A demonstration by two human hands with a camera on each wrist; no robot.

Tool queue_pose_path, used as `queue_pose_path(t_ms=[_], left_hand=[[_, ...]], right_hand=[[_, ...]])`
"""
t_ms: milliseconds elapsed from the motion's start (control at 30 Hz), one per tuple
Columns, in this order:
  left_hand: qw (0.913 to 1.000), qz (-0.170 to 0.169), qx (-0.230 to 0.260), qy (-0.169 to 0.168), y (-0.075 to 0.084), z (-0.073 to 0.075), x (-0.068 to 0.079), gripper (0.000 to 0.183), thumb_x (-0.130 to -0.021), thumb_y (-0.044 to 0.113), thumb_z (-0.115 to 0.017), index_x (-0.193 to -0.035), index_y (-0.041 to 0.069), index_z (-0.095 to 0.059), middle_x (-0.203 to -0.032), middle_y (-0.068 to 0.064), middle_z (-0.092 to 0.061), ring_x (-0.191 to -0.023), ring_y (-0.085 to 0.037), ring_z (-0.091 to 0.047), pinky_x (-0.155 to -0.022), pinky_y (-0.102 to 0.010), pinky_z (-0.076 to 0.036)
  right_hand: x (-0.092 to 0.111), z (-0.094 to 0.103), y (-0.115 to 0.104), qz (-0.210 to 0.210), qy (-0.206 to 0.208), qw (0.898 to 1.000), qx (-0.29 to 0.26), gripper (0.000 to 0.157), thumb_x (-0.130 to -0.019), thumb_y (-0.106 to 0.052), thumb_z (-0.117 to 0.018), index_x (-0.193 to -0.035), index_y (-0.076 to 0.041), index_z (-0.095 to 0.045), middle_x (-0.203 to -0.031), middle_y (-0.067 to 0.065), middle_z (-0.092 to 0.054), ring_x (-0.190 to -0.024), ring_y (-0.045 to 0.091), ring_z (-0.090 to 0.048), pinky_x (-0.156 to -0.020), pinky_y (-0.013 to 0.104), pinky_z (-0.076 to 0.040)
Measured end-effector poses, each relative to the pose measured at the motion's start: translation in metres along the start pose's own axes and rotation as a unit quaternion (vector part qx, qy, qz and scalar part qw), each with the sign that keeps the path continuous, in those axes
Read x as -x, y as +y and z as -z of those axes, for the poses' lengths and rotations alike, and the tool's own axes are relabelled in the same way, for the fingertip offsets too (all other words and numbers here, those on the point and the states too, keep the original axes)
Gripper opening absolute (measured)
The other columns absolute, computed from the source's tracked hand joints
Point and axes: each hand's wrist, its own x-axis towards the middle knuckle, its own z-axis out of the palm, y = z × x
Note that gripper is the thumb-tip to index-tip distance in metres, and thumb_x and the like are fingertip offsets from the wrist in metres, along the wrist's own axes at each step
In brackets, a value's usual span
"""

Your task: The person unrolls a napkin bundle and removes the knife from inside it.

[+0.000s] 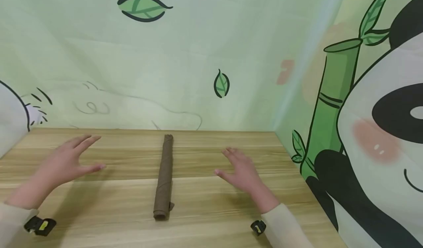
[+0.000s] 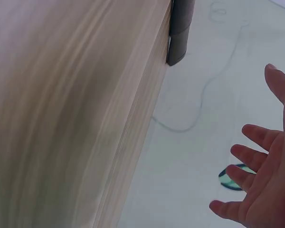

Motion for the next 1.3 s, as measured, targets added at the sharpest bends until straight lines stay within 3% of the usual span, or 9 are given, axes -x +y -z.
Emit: queue_pose_path(t_ms=[367,767,967,1300], left_hand=[[0.9995,-0.028,0.008,0.013,0.031,-0.002,0.005,0.078,-0.083,0.058,-0.070,-0.142,0.010,-0.051,-0.139,-0.025,-0.054,-0.120,-0.050,-0.055,-0.084,-0.063,-0.052],[0.9968,-0.055,0.043,0.037,0.058,-0.013,-0.004,0.050,-0.089,0.036,-0.069,-0.130,0.009,-0.062,-0.127,-0.023,-0.064,-0.113,-0.045,-0.062,-0.088,-0.060,-0.053],[0.9925,-0.092,0.060,0.054,0.066,-0.022,-0.011,0.038,-0.092,0.026,-0.067,-0.124,0.006,-0.066,-0.121,-0.021,-0.068,-0.109,-0.041,-0.066,-0.088,-0.056,-0.055],[0.9874,-0.128,0.085,0.038,0.078,-0.035,-0.022,0.035,-0.094,0.021,-0.065,-0.124,0.003,-0.066,-0.127,-0.021,-0.065,-0.117,-0.041,-0.062,-0.094,-0.056,-0.053]], right_hand=[[0.006,-0.008,-0.026,0.041,0.021,0.998,-0.041,0.061,-0.088,-0.040,-0.070,-0.137,-0.005,-0.056,-0.142,0.016,-0.057,-0.134,0.039,-0.050,-0.111,0.057,-0.041],[0.006,-0.021,-0.049,0.070,0.055,0.991,-0.099,0.045,-0.086,-0.028,-0.075,-0.124,-0.006,-0.065,-0.130,0.016,-0.065,-0.125,0.035,-0.059,-0.106,0.053,-0.047],[0.004,-0.029,-0.058,0.086,0.068,0.986,-0.124,0.037,-0.086,-0.021,-0.076,-0.117,-0.004,-0.067,-0.120,0.013,-0.069,-0.116,0.031,-0.064,-0.101,0.048,-0.051],[0.000,-0.039,-0.072,0.105,0.043,0.979,-0.168,0.028,-0.089,-0.019,-0.073,-0.112,-0.004,-0.069,-0.108,0.011,-0.072,-0.101,0.026,-0.067,-0.090,0.041,-0.056]])
